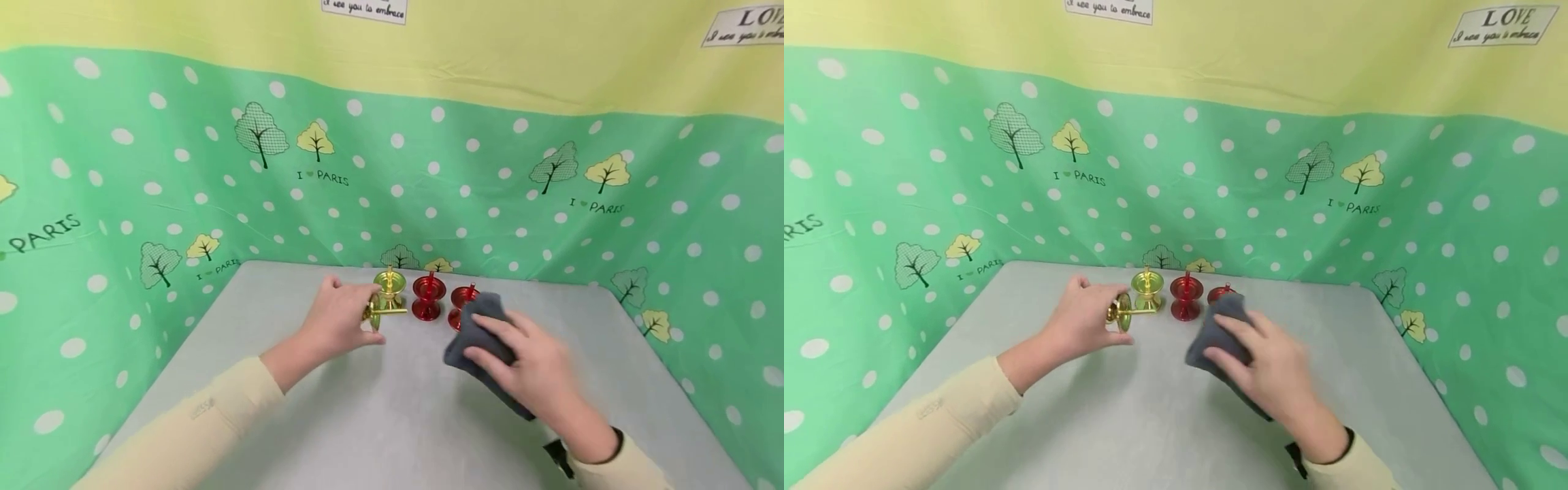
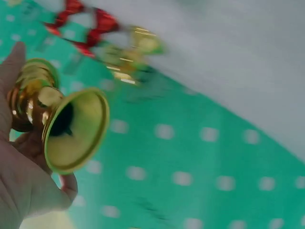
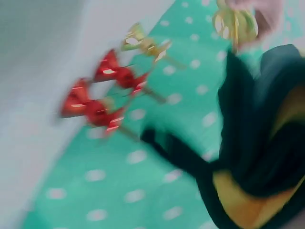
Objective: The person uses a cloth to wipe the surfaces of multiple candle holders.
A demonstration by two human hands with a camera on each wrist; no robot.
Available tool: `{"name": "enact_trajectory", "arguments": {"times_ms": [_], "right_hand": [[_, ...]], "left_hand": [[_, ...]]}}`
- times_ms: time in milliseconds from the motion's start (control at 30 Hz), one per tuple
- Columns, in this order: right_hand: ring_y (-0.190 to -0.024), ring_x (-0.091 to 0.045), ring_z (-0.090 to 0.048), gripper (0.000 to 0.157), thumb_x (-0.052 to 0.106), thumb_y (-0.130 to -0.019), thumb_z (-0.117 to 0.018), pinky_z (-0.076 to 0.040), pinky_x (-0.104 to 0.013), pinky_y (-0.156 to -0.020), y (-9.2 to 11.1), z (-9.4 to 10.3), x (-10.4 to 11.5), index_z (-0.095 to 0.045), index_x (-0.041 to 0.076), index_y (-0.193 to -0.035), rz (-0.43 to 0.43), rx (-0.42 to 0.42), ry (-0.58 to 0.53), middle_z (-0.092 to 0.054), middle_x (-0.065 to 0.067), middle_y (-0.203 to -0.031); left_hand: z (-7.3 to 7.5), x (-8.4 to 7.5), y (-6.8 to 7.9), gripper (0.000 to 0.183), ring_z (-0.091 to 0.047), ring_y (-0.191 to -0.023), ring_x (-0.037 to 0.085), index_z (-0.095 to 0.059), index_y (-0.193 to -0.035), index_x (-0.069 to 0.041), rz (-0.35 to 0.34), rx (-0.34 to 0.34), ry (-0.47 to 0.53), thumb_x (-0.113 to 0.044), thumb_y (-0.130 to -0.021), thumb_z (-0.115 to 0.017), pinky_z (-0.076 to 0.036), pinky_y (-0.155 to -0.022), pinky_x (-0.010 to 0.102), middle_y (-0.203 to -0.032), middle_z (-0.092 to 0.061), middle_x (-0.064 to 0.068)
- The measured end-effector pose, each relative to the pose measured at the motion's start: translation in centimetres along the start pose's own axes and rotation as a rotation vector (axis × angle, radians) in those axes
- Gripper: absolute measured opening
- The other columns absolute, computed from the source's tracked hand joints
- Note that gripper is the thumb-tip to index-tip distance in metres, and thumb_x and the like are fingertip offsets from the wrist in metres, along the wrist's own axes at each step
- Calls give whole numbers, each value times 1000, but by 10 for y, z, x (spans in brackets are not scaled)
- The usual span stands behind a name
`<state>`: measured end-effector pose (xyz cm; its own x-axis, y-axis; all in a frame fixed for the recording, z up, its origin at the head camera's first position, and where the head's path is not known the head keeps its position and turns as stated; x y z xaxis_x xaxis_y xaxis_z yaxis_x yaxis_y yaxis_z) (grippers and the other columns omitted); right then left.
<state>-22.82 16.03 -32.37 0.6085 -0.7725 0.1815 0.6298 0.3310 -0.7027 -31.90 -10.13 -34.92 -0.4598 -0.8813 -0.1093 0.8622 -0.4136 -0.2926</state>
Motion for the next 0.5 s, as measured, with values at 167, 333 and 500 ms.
{"name": "enact_trajectory", "arguments": {"times_ms": [167,333,500], "right_hand": [[-98,-33,-74,47,52,-92,-82,-66,-46,-65,-23,-22,64,-78,20,-127,349,-86,245,-73,-15,-122],[-91,-29,-73,32,34,-92,-84,-64,-39,-62,-27,-37,88,-77,16,-116,477,-114,364,-75,-15,-116],[-87,-27,-70,22,23,-92,-79,-63,-36,-63,-29,-41,93,-74,12,-110,504,-129,384,-75,-14,-113]], "left_hand": [[20,-55,13,88,-71,-90,16,-67,-135,-14,-134,-68,-75,-60,-66,-98,-37,-88,42,-94,-76,-6],[29,-79,21,84,-74,-95,20,-69,-128,-12,-156,-138,50,-56,-65,-101,-38,-86,40,-106,-79,-1],[32,-80,22,73,-73,-92,15,-71,-120,-11,-123,-164,125,-50,-66,-102,-40,-88,40,-103,-80,-1]]}}
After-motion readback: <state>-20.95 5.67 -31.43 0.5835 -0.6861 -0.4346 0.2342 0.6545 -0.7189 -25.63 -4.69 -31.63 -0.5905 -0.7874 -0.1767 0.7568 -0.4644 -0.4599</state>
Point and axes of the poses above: each hand's wrist, its own y-axis away from the middle knuckle, its own z-axis out of the back of the hand, x = y × z, the point moved 9 cm from there along -y, towards the middle knuckle
